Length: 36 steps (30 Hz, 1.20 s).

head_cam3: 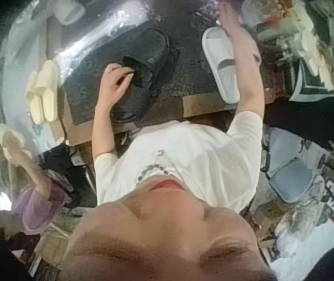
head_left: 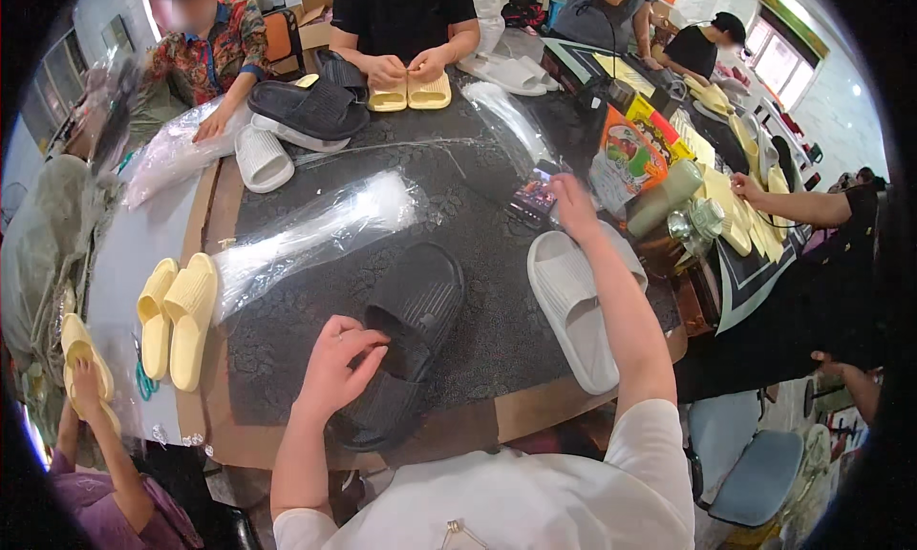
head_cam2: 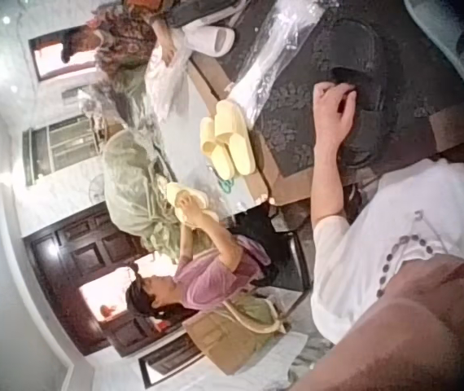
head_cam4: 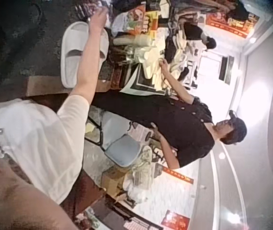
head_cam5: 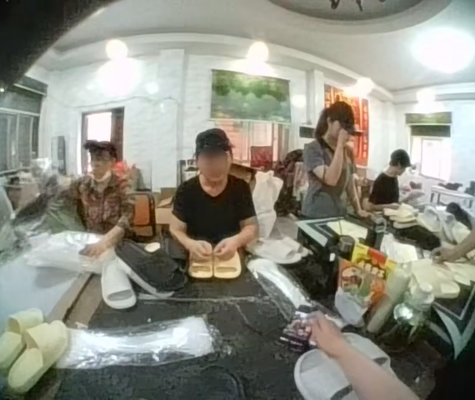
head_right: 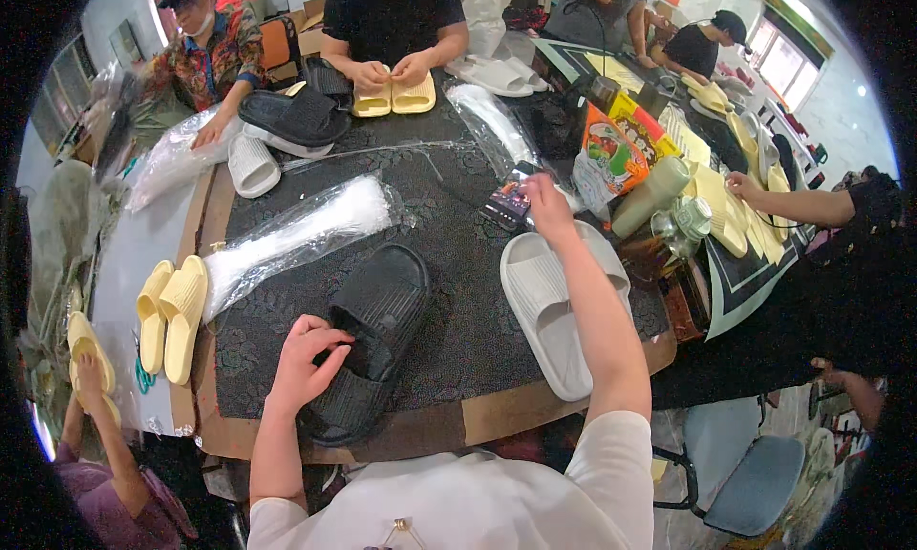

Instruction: The person ties pairs of slippers together by threading and securing fasteners through white, black, and yellow slippers by hand.

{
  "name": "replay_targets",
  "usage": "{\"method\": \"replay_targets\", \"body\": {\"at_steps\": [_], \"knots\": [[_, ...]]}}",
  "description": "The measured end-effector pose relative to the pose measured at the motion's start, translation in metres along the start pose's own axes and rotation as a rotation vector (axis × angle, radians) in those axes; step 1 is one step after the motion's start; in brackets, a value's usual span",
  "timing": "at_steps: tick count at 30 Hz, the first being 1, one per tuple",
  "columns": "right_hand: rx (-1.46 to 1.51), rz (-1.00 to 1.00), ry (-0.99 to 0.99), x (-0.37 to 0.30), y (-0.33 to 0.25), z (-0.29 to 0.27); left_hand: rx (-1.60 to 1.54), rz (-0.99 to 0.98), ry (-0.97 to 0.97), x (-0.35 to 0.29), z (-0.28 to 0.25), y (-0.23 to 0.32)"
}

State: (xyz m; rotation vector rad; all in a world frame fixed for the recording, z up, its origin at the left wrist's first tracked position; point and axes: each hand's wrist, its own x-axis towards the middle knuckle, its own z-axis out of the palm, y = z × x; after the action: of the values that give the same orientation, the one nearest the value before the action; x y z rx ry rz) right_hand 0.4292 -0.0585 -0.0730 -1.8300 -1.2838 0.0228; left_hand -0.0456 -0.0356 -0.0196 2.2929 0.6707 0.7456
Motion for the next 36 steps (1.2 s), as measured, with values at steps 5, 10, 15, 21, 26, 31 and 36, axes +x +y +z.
{"method": "replay_targets", "body": {"at_steps": [5,10,15,21,26,31,36], "knots": [[0.113,0.016,0.142,0.002,-0.013,-0.007,0.005,0.016,0.006,0.0,0.0,0.0],[0.172,0.022,0.257,0.003,-0.007,-0.011,0.012,0.033,0.004,-0.001,0.0,0.0],[0.185,0.045,0.236,0.001,-0.013,-0.011,0.0,0.025,0.022,-0.001,0.001,0.0],[0.156,0.022,0.28,0.002,-0.012,-0.011,-0.005,0.016,0.023,-0.001,0.002,0.0],[0.136,0.039,0.24,0.002,-0.003,-0.006,0.01,0.028,0.01,-0.001,0.0,0.001],[0.206,0.068,0.003,0.001,0.015,-0.002,0.023,0.069,0.02,0.0,0.001,0.001],[0.096,0.114,0.033,-0.001,0.007,0.001,0.006,-0.006,-0.001,-0.002,0.001,-0.002]]}}
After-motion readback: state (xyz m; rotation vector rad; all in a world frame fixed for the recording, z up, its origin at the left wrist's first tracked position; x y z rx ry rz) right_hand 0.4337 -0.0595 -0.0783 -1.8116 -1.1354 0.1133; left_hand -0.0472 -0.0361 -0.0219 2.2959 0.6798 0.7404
